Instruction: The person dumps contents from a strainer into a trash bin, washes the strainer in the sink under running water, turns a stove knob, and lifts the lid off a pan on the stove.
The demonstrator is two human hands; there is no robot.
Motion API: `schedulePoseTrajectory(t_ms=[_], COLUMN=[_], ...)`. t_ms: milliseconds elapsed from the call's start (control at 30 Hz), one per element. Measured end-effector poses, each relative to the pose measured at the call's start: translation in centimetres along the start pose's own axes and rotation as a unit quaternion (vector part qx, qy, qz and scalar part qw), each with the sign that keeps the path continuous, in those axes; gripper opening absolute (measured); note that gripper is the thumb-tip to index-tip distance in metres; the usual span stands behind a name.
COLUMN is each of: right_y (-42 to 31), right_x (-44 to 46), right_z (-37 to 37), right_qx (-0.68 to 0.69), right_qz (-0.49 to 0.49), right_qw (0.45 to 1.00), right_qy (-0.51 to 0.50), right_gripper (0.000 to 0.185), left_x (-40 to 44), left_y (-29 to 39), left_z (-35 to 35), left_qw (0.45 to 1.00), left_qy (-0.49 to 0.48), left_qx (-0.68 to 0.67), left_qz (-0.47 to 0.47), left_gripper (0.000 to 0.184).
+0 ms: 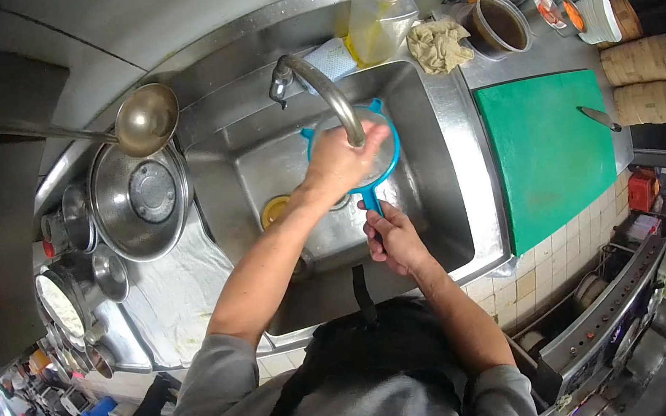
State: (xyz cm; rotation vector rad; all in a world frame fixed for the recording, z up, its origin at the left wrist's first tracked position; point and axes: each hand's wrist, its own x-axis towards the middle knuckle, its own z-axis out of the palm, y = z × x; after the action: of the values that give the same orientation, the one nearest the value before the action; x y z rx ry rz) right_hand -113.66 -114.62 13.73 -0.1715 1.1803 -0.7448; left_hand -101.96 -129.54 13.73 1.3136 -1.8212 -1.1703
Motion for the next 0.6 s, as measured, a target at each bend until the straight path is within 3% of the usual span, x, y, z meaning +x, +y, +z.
schedulePoseTrajectory(t_ms=[67, 133, 200, 300, 333, 433, 600], right_y=[-0.2, -0.5, -0.7, -1.0, -1.2, -1.7, -2.1], right_x=[0.0, -0.2, -0.4, -0.7, -0.7, -0.4, 0.3], right_z=[-0.2, -1.0, -1.2, -0.9, -0.7, -0.8, -1.0], right_qx=[0.033, 0.009, -0.009, -0.038, -0.048, -0.045, -0.03], right_qz=[-0.001, -0.005, -0.007, -0.006, -0.003, 0.003, 0.003], right_qw=[0.999, 0.999, 1.0, 0.999, 0.999, 0.999, 0.999], right_qy=[0.022, 0.033, 0.028, 0.014, 0.006, 0.013, 0.025], right_gripper=[0.026, 0.026, 0.025, 0.025, 0.026, 0.026, 0.026], left_x=[0.5, 2.6, 5.2, 8.1, 8.6, 9.2, 3.2], left_y=[0.2, -0.4, -0.9, -3.3, -4.1, -4.6, -1.5], left_z=[1.1, 1.5, 0.4, 0.5, 0.3, -0.5, 0.1], left_qw=[0.991, 0.994, 0.93, 0.914, 0.914, 0.935, 0.98], left_qy=[-0.006, 0.018, 0.142, 0.181, 0.182, 0.051, 0.068], left_qx=[0.08, 0.067, 0.296, 0.341, 0.341, 0.344, 0.178], left_qz=[0.11, 0.082, 0.166, 0.123, 0.123, 0.074, 0.06], left_gripper=[0.023, 0.03, 0.042, 0.047, 0.047, 0.049, 0.043])
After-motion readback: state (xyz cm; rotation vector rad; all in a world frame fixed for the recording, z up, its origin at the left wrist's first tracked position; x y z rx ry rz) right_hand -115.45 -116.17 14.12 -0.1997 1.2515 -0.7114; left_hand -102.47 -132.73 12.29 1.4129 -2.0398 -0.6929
